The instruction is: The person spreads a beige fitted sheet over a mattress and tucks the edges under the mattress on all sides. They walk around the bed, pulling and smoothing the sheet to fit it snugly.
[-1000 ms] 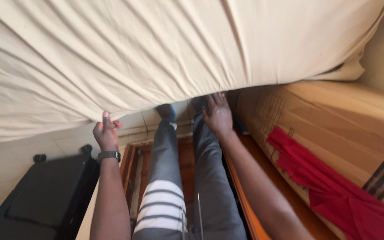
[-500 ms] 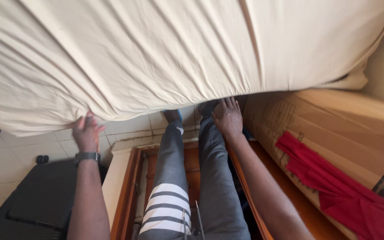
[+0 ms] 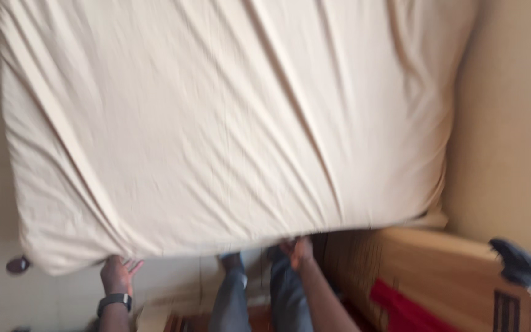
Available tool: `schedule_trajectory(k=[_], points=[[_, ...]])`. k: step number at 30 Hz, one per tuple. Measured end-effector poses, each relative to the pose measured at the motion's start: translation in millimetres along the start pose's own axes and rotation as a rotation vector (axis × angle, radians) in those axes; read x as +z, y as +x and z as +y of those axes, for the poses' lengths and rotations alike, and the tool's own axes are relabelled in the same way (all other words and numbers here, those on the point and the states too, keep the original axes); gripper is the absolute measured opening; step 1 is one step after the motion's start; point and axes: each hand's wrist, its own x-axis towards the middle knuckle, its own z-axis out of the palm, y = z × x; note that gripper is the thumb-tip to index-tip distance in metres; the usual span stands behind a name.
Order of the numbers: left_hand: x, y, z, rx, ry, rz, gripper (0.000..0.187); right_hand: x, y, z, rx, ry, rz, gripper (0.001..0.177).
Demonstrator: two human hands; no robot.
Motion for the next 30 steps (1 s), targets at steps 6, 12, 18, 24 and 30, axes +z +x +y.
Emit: schedule_trajectory(k=[6,12,18,24,30], points=[[35.1,-4.6,-5.2,-0.055,-0.086,0.11,0.049,23.2,-26.8,-20.1,-0.01,-0.118,0.069,0.032],[30.7,3.3,-33.3,-0.05,0.293,-0.243,0.04,0.1,-44.6,-36.3,-0.088,-0.333,0.003,0.019],[76.5,-41.1,-68.0,0.049,1.019,-0.493,0.045,-7.7,-42.8,-22.4,-0.146,-0.39,-0.049,0.021],[119.7,-73.4,-113.6,-0.053,0.327,-0.415,0.043,-11.7,-10.1,-4.6,-0.235,-0.406,-0.172,0.032],[136.1,-58.8,-151.9,-0.371,-0.381,-0.228,0.055,-30.5,27.2,16.9,-0.035,-0.234,-0.136,0.02]])
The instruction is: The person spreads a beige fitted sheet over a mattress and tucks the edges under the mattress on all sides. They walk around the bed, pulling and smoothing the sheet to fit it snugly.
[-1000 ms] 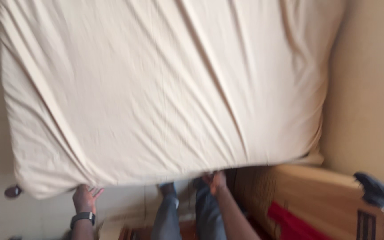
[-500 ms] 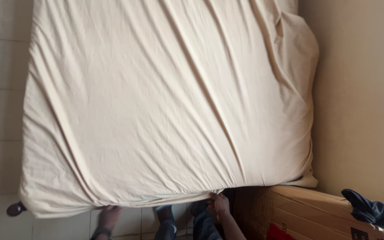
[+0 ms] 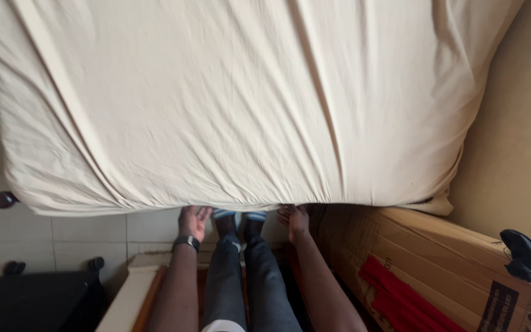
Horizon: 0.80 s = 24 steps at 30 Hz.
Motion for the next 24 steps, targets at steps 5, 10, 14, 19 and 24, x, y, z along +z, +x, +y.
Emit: schedule_trajectory(k=[5,10,14,19,24], points=[[-12.6,-11.7,22.8,0.088,-0.013,0.168,0.06,-9.7,13.7,4.5,0.144,0.255,-0.011,0.023],[-6.7,-44.1,78.4,0.377,0.15,0.395,0.072,-24.2,24.2,-2.7,0.051,0.246,-0.094,0.019],[-6.5,-35.3,112.8,0.485,0.285,0.432,0.07,-36.3,13.6,-3.1,-0.029,0.091,-0.159,0.017],[-9.0,-86.6,119.1,0.562,0.268,0.397,0.079,-10.5,-79.5,-22.4,-0.652,-0.83,0.003,0.034],[-21.2,-90.3,116.1,0.466,0.119,0.408,0.082,12.1,-89.8,-27.7,-0.914,-1.366,-0.017,0.057]])
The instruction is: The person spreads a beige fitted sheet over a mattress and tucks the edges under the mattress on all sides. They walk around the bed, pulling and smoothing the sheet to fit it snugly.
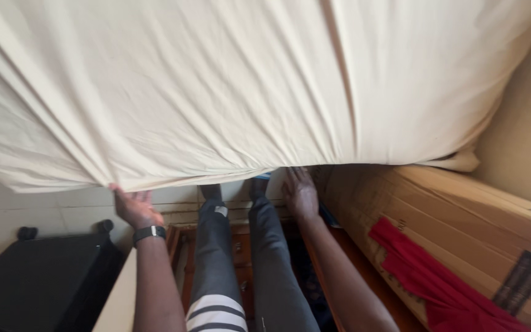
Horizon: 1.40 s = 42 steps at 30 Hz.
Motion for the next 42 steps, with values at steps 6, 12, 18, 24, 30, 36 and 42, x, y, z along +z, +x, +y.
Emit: schedule_trajectory(k=[6,12,18,24,30,36,42], points=[[-7.6,56.0,-8.6,0.015,-0.007,-0.174,0.063,1.4,19.9,-11.8,0.034,-0.239,-0.022,0.077],[-19.3,64.5,-2.1,0.119,0.07,-0.199,0.04,24.7,67.5,-2.8,0.423,-0.334,-0.428,0.071],[-1.7,72.6,39.6,0.049,0.134,-0.034,0.047,53.8,76.4,13.2,0.146,-0.328,-0.114,0.081],[-31.5,109.0,67.2,0.374,0.469,-0.125,0.037,68.3,27.3,-9.7,0.204,-0.357,-0.082,0.08],[-35.5,110.1,59.1,0.534,0.503,-0.057,0.038,74.6,-11.4,-68.3,-0.052,-0.18,-0.044,0.077],[-16.8,71.0,143.7,0.588,1.138,0.114,0.032,42.7,25.6,-101.5,0.039,-0.315,-0.296,0.082],[-31.6,135.0,168.3,0.923,1.026,-0.068,0.029,45.6,38.9,-116.9,0.139,-0.287,-0.206,0.085]])
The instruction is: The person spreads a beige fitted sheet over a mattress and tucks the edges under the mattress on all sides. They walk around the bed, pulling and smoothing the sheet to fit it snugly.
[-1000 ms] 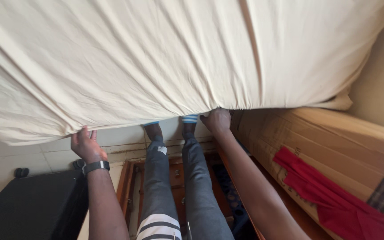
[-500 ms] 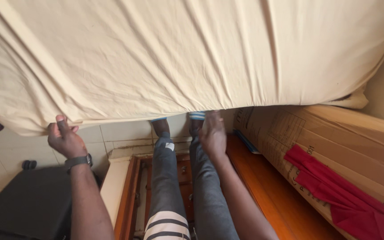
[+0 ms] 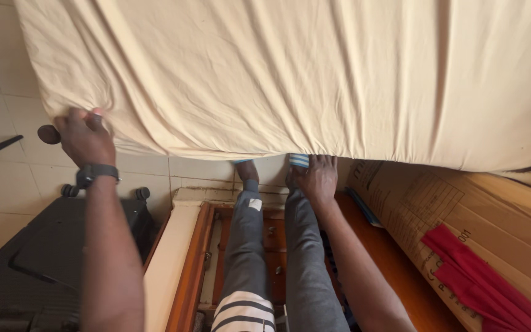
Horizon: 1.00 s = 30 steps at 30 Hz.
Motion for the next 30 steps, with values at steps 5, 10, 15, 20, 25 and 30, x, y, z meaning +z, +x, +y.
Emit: schedule_trajectory(k=[5,10,15,20,25,30], points=[[0.4,23.2,-158.1,-0.033,-0.27,0.156,0.013,15.5,41.5,3.7,0.175,-0.078,-0.284,0.085],[-89.2,1.7,-223.8,0.046,0.389,-0.011,0.016,39.4,74.9,-3.5,0.153,-0.046,-0.032,0.095],[-25.7,-41.2,-161.0,-0.432,-0.272,-0.261,0.028,20.4,57.0,-4.5,0.176,-0.051,-0.243,0.084],[84.7,-97.2,-58.1,-1.049,-1.121,-0.32,0.052,18.4,-20.3,-35.8,-0.015,0.062,0.144,0.074],[110.0,-64.2,-42.8,-1.042,-0.879,0.115,0.035,25.3,-31.6,-79.2,-0.338,0.036,0.076,0.081],[112.9,-38.1,-61.7,-0.929,-0.475,-0.014,0.026,18.3,-14.7,-101.5,-0.157,-0.096,-0.141,0.088]])
